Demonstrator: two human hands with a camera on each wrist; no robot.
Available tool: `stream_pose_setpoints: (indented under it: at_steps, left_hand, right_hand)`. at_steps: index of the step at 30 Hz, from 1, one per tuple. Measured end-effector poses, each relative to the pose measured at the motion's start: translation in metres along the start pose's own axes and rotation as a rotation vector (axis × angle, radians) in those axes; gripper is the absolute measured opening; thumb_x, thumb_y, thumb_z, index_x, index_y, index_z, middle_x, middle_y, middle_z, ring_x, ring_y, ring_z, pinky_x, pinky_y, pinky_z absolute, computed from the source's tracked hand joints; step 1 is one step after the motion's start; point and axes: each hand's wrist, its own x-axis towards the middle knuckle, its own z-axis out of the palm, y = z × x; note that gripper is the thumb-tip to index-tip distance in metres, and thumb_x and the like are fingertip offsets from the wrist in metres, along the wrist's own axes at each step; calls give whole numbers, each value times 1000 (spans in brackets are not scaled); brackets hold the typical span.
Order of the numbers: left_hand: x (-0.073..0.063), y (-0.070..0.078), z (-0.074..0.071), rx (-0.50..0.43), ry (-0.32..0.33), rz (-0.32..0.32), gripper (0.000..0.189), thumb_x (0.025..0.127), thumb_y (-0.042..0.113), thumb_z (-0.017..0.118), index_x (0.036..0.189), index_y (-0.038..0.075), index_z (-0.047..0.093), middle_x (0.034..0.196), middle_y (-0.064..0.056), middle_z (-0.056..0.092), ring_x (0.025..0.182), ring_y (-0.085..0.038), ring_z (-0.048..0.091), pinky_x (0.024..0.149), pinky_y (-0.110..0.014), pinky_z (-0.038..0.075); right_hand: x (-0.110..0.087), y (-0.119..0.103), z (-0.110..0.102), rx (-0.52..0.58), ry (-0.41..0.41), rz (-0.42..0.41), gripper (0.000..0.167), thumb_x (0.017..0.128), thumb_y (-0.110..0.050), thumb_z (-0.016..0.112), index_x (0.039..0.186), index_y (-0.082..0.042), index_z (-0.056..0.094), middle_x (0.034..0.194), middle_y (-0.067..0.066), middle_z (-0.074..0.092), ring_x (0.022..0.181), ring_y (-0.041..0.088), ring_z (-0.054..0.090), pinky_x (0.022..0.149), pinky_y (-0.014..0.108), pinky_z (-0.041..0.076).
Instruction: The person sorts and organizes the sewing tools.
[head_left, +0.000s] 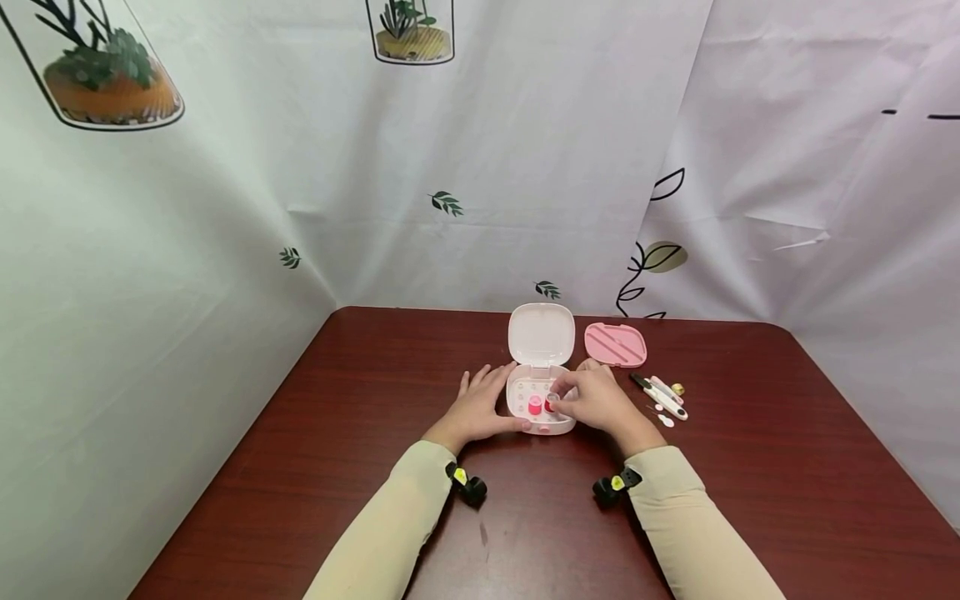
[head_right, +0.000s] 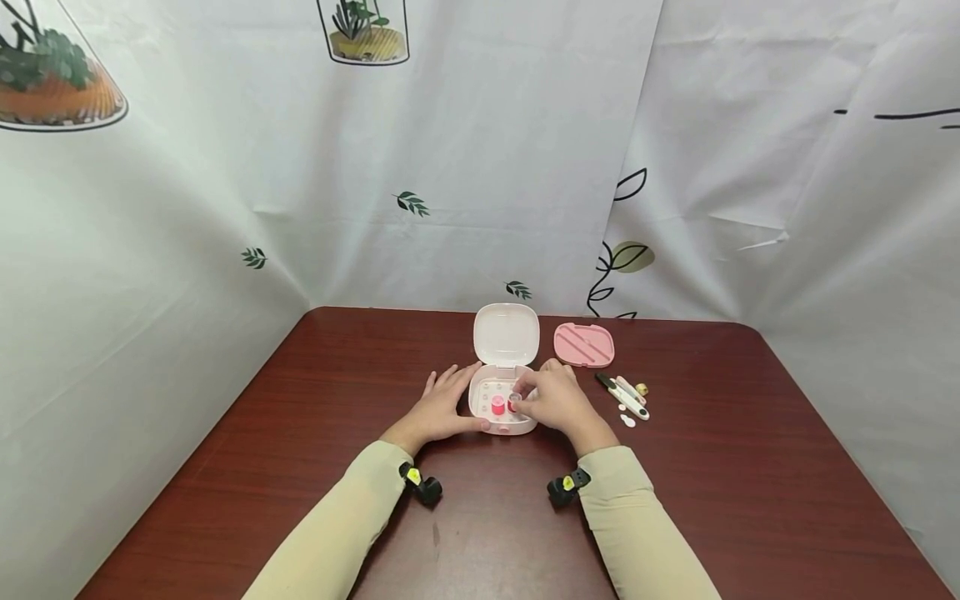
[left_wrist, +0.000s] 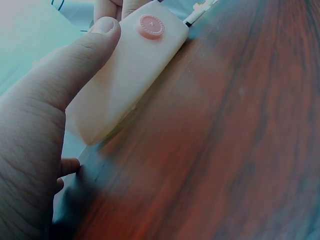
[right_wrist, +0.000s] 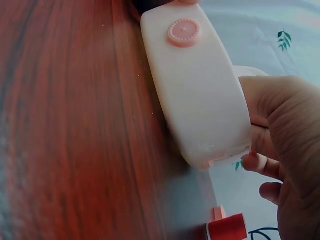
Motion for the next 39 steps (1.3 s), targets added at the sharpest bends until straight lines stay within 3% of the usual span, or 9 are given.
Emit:
stream_pose_setpoints:
  at_steps: [17, 29, 39]
  left_hand:
    - [0, 0, 1, 15, 0, -3, 110, 76, 74, 70, 163, 30, 20, 163, -1, 33, 153, -31, 18, 120, -62, 1]
    - [1, -2, 1, 10, 12, 5, 109, 76, 73, 71, 163, 28, 21, 163, -1, 33, 153, -33, 17, 120, -63, 1]
    - [1, -1, 2, 16, 0, -5, 109, 76, 75, 70, 163, 30, 20, 163, 0, 33, 153, -31, 18, 120, -62, 1]
  right_hand:
    - [0, -2, 1, 11, -11, 18, 13, 77, -28, 87, 87, -26, 78, 72, -3, 52, 88, 21, 42, 75, 38, 31]
    - [1, -1, 4, -61, -16, 38, 13, 78, -34, 87, 83, -29, 76, 80, 2, 52, 89, 25, 42, 74, 39, 34]
    - [1, 0, 4, -3, -14, 25, 18, 76, -34, 89, 80, -25, 74, 72, -2, 53, 87, 20, 42, 73, 36, 34]
